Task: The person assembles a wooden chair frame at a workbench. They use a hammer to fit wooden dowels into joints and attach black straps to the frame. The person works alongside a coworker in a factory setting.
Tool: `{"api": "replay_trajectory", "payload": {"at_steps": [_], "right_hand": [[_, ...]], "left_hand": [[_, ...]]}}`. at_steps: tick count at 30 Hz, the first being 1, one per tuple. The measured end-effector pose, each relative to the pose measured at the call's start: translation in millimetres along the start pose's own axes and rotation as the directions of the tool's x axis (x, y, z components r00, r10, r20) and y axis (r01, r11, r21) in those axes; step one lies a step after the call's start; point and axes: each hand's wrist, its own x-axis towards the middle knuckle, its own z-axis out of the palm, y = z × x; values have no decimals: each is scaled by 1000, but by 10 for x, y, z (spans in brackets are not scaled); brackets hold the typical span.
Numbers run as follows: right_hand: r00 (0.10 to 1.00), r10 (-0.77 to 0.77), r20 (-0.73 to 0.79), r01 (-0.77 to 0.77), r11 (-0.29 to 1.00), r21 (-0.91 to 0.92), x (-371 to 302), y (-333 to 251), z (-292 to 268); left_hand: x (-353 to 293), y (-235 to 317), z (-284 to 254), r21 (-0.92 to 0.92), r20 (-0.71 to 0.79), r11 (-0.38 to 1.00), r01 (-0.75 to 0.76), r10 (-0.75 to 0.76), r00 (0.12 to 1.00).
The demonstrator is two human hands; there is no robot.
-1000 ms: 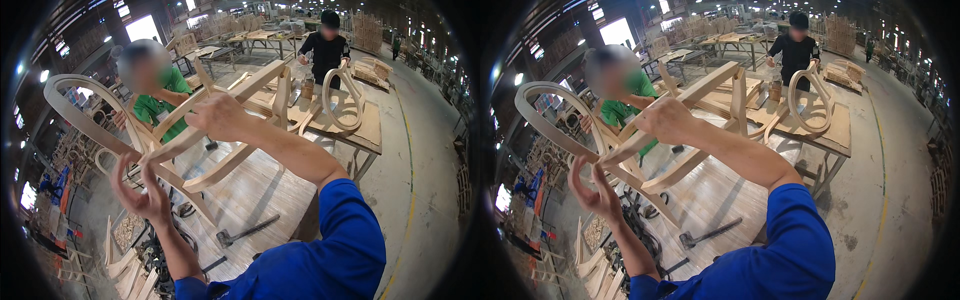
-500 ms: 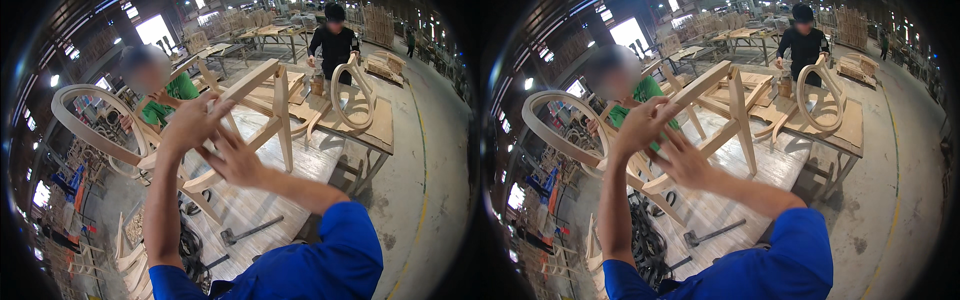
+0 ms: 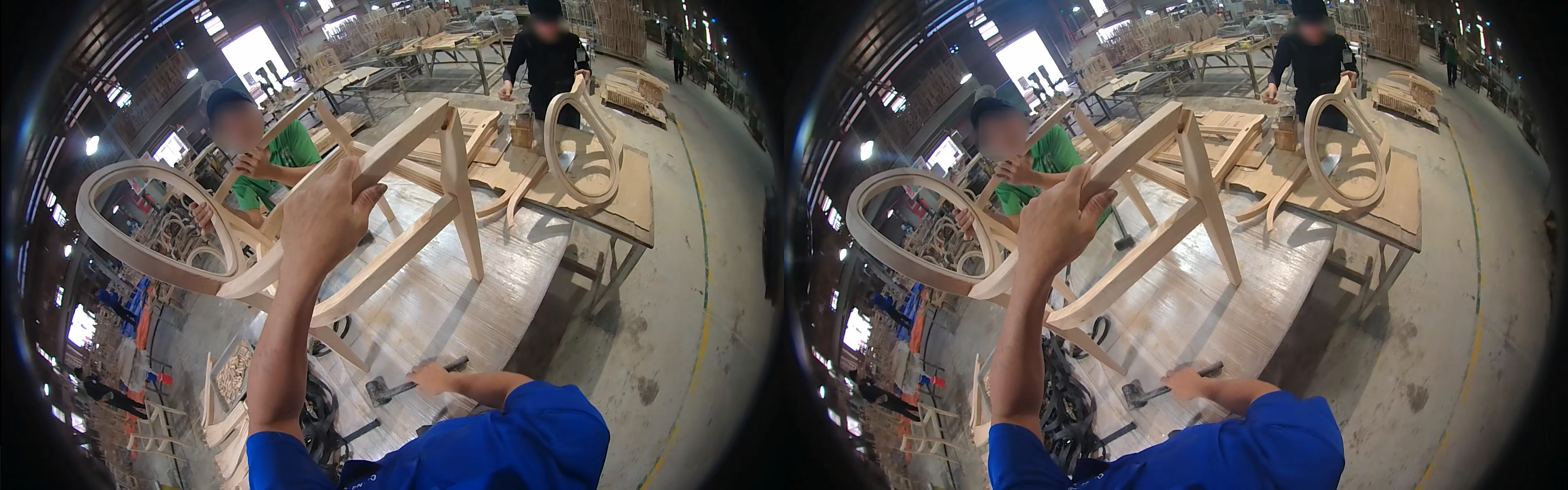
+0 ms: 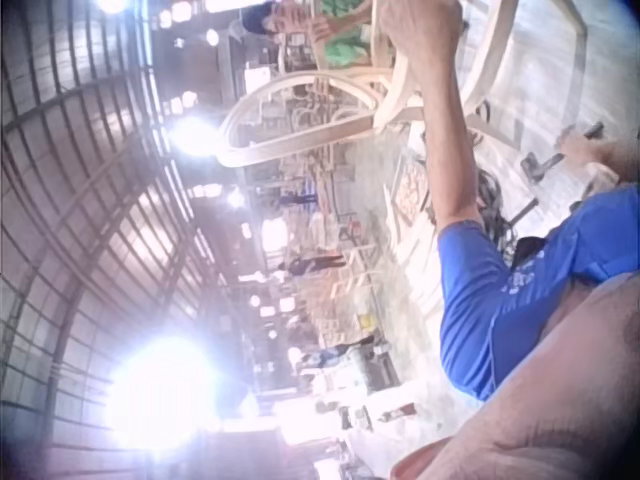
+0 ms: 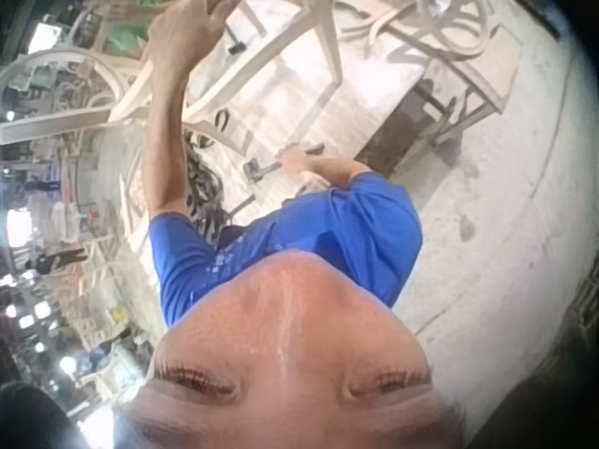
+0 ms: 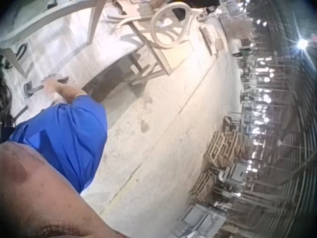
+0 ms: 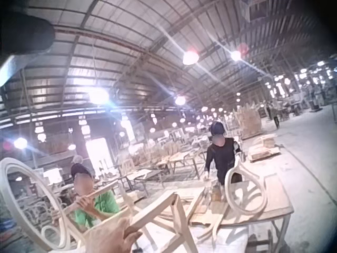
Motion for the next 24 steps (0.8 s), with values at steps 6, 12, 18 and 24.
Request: {"api": "replay_trajectory", "payload": {"at_steps": [6, 12, 18, 24], "right_hand": [[997, 49, 65, -76, 844, 531, -338, -35, -149], [872, 380, -309, -200, 852, 485, -1228, 171, -1742], [376, 491, -786, -90, 863, 497, -1868, -88, -4118], [431, 225, -874, -336, 939, 76, -1675, -439, -5547]], "left_hand": [[-34, -45, -7, 8, -51, 1000, -20, 21, 998], [-146, -206, 72, -21, -23, 1000, 12, -12, 1000], [-94, -161, 71, -36, -43, 999, -35, 33, 999], [-71, -187, 73, -37, -62, 998, -52, 49, 997]]}}
